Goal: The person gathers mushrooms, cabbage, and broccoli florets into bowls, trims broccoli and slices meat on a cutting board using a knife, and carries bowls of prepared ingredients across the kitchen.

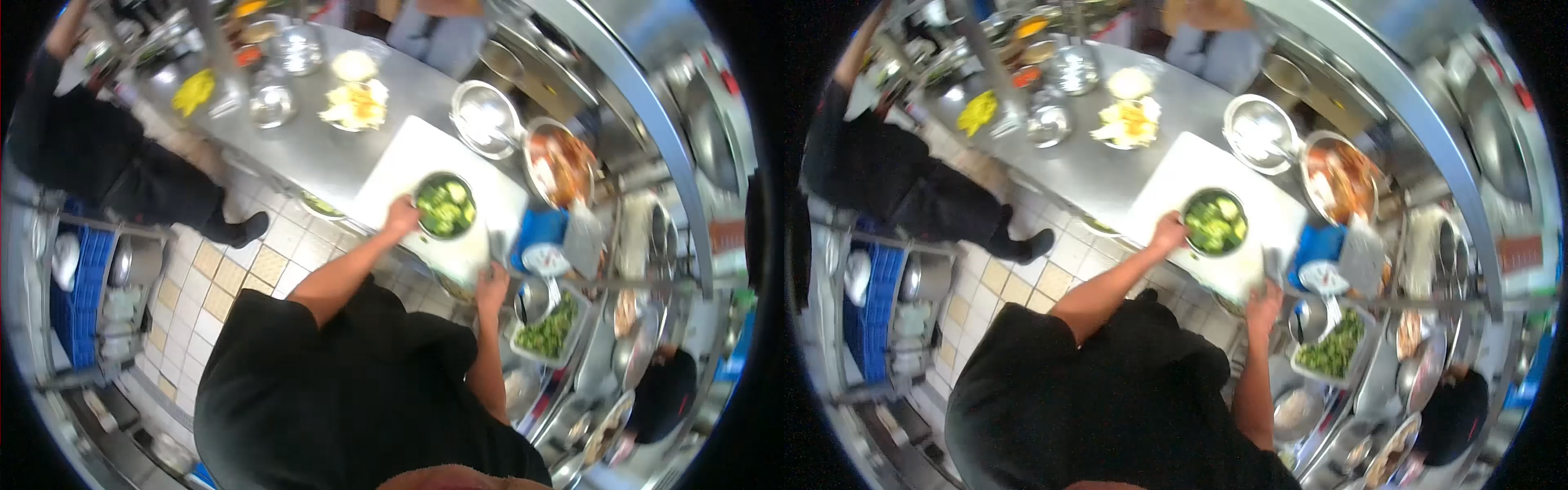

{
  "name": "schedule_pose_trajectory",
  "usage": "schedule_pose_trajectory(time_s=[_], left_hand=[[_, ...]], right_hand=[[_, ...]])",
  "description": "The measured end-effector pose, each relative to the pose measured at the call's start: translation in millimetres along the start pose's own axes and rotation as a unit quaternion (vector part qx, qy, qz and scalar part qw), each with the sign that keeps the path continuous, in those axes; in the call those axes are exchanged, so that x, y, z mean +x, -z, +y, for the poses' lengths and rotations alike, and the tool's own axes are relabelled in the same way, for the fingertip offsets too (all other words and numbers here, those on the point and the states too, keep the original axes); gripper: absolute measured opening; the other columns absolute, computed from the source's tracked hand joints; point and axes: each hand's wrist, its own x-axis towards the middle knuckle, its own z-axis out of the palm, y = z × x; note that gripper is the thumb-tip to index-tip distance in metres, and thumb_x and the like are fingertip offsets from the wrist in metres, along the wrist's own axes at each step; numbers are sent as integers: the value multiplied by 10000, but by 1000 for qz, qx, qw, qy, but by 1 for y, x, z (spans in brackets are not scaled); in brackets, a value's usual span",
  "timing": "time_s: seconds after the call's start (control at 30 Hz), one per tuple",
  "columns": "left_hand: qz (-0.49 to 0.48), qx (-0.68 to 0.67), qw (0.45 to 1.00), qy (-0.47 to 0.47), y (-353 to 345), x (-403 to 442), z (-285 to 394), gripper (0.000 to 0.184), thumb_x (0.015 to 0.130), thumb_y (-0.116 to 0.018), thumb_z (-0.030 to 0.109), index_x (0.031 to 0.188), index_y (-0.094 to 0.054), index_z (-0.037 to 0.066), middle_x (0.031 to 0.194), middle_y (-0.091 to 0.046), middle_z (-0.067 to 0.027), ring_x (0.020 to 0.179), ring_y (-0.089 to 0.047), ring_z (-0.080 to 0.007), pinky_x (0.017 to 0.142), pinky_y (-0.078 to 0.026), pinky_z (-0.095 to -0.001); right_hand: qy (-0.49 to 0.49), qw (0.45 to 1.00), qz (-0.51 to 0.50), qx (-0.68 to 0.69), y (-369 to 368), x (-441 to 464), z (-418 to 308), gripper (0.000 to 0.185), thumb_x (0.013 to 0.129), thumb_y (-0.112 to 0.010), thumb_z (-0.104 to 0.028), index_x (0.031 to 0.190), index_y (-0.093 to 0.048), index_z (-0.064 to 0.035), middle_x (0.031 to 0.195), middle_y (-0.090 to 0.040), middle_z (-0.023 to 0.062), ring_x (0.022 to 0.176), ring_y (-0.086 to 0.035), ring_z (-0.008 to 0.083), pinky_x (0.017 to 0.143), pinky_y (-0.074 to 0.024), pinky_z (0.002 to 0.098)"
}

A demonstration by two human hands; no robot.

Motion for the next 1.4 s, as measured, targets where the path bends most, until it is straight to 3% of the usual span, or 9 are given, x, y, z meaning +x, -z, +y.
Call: schedule_pose_trajectory(time_s=[0.1, 0.2, 0.3, 0.4, 0.7, 0.9, 1.0, 1.27, 1.4], left_hand=[[12, -23, 1000, -10, 22, -45, 15, 135, 735, -632, 44, 823, -577, -41, 667, -591, -105, 527, -619, -189, 476, -525, -313], [23, -27, 999, -19, 53, -83, -10, 121, 720, -641, 70, 770, -584, -25, 637, -594, -96, 513, -621, -204, 458, -519, -335], [75, -48, 995, -34, 81, -127, -58, 131, 724, -648, 68, 741, -543, -8, 620, -554, -76, 504, -593, -179, 443, -502, -321], [131, -84, 988, -2, 107, -192, -80, 142, 735, -648, 52, 746, -517, -3, 633, -543, -81, 491, -576, -169, 431, -493, -312], [222, -169, 957, 83, 149, -330, -141, 164, 750, -634, -18, 731, -492, 62, 662, -567, -79, 489, -580, -190, 448, -538, -323], [199, -230, 951, 55, 148, -350, -153, 181, 755, -633, -36, 727, -489, 70, 679, -560, -63, 538, -589, -190, 451, -552, -338], [168, -236, 956, 43, 157, -356, -146, 185, 758, -633, -14, 714, -481, 83, 675, -548, -39, 558, -587, -159, 494, -567, -329], [171, -233, 957, 10, 254, -418, -163, 181, 753, -628, 10, 693, -473, 81, 646, -525, -36, 544, -567, -150, 494, -535, -305], [244, -177, 954, -7, 341, -480, -196, 147, 742, -613, -2, 692, -493, 66, 640, -522, -35, 538, -562, -146, 484, -523, -295]], right_hand=[[-39, 986, -31, 159, 18, -1, -61, 396, 756, -704, -41, 1131, -585, 2, 1142, -567, 207, 1060, -531, 376, 942, -417, 433], [74, 963, -37, 257, 18, -16, -108, 416, 770, -707, -85, 1159, -581, -10, 1135, -577, 181, 1051, -537, 360, 921, -425, 403], [269, 940, -69, 200, 6, -33, -131, 371, 776, -708, -121, 1106, -592, 0, 1148, -561, 196, 1049, -524, 374, 929, -420, 438], [345, 913, -142, 165, -12, -64, -142, 380, 773, -714, -164, 1102, -601, -11, 1176, -555, 192, 1069, -517, 383, 931, -419, 440], [384, 832, -311, 253, -26, -156, -145, 429, 763, -737, -182, 1160, -626, -64, 1121, -628, 122, 1070, -562, 303, 899, -459, 399], [61, 806, -336, 483, -37, -186, -116, 346, 876, -661, -156, 1174, -586, 2, 1012, -634, 82, 856, -629, 153, 670, -515, 263], [-32, 814, -342, 469, -16, -189, -112, 328, 910, -618, -161, 1180, -563, 17, 978, -633, 89, 756, -634, 153, 654, -522, 261], [-211, 791, -368, 441, -48, -268, -129, 197, 927, -599, -199, 1058, -588, -51, 895, -633, 52, 699, -624, 160, 586, -516, 294], [-210, 772, -430, 418, -79, -335, -175, 204, 910, -603, -180, 1058, -591, -41, 894, -637, 55, 692, -621, 163, 584, -512, 292]])
